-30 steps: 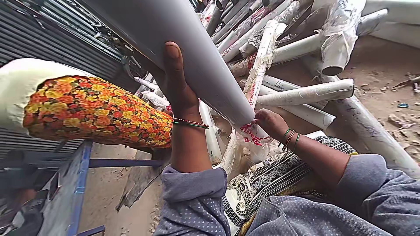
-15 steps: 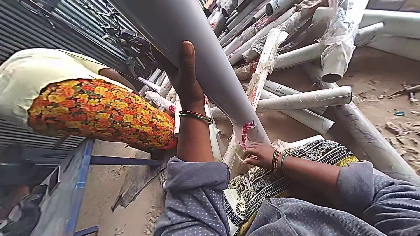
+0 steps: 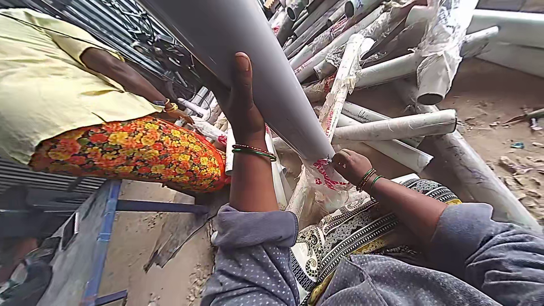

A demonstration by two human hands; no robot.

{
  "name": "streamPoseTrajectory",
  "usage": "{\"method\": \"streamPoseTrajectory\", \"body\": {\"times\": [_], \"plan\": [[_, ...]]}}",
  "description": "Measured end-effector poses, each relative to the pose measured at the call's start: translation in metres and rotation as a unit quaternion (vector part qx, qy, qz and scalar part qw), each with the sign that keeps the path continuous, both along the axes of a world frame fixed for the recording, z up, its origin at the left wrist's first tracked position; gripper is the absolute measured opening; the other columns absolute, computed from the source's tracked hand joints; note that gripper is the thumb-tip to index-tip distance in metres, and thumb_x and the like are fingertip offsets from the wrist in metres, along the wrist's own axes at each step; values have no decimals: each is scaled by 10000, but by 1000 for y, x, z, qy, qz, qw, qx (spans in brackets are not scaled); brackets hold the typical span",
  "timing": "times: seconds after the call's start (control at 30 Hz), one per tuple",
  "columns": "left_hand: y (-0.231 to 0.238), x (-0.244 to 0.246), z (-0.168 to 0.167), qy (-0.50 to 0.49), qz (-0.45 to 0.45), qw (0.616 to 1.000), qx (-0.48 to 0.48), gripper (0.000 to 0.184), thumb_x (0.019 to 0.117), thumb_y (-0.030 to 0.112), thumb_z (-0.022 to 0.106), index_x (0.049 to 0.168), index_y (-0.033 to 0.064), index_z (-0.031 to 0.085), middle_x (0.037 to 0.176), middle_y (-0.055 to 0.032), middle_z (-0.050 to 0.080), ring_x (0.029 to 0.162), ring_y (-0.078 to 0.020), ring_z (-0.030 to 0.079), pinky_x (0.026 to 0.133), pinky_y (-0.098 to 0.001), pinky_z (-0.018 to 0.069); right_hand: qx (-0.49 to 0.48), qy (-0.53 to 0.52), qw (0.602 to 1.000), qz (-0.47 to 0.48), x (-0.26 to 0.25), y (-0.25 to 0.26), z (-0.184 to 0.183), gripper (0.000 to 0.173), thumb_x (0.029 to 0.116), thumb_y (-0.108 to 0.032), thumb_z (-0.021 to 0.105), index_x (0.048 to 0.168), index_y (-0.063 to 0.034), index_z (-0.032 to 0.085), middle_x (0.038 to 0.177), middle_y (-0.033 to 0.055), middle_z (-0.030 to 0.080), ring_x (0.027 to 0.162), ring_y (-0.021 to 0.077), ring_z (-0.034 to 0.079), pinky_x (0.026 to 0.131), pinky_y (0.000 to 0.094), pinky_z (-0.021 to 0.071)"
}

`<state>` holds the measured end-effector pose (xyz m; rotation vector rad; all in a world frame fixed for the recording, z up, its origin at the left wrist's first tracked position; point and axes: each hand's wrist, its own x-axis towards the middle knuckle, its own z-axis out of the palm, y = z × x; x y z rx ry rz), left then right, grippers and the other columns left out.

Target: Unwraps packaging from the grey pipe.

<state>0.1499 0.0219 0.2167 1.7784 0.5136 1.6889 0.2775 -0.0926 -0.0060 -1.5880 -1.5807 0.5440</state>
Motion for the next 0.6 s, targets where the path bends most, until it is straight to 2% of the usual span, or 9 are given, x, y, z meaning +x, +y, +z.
{"method": "streamPoseTrajectory", "body": {"times": [0.17,0.27,0.37,0.43,0.5,0.53,0.6], "plan": [[-3,4,1,-1,1,1000,-11,802,980,319,574,1520,-38,102,1285,-92,548,1128,-81,621,998,-254,535,4,17,1000,25,-9,-1,-2,203,957,-117,607,969,64,699,932,213,692,860,367,692,767,550,540],[-4,7,0,-4,5,1000,-10,823,971,329,589,1521,-41,102,1295,-96,546,1141,-78,614,1000,-250,531,-45,9,992,120,-26,-15,3,272,982,-140,542,1070,85,666,1069,261,679,991,406,679,860,561,511],[-7,10,1,-1,7,1000,-3,827,968,310,572,1525,-50,78,1324,-101,511,1168,-71,589,1013,-228,510,-28,-13,989,145,-24,-15,0,276,973,-151,546,1062,84,660,1059,266,679,975,418,683,832,573,516],[-6,9,1,-3,11,1000,-1,799,968,304,572,1511,-46,102,1298,-97,519,1145,-70,598,1000,-229,518,-2,-12,990,139,-17,-14,-4,326,1004,-224,530,1035,62,682,1008,240,700,927,406,698,787,584,521],[-2,5,0,5,8,1000,-3,823,977,323,574,1528,-44,85,1340,-118,506,1176,-94,590,1020,-247,513,14,31,994,105,-8,-15,-7,429,1025,-353,537,981,44,694,943,207,700,855,366,694,743,566,515],[0,4,-1,8,9,1000,-4,856,971,351,583,1537,-42,74,1362,-122,501,1194,-98,586,1030,-251,509,17,52,995,79,-4,-15,-5,440,1014,-379,563,987,40,697,937,196,700,844,350,693,744,558,520],[1,4,-1,-2,8,1000,2,882,952,353,609,1528,-41,71,1356,-118,496,1203,-96,577,1036,-257,506,34,59,997,25,1,-12,-2,381,983,-340,646,1025,36,686,927,181,702,813,329,697,729,539,543]]}}
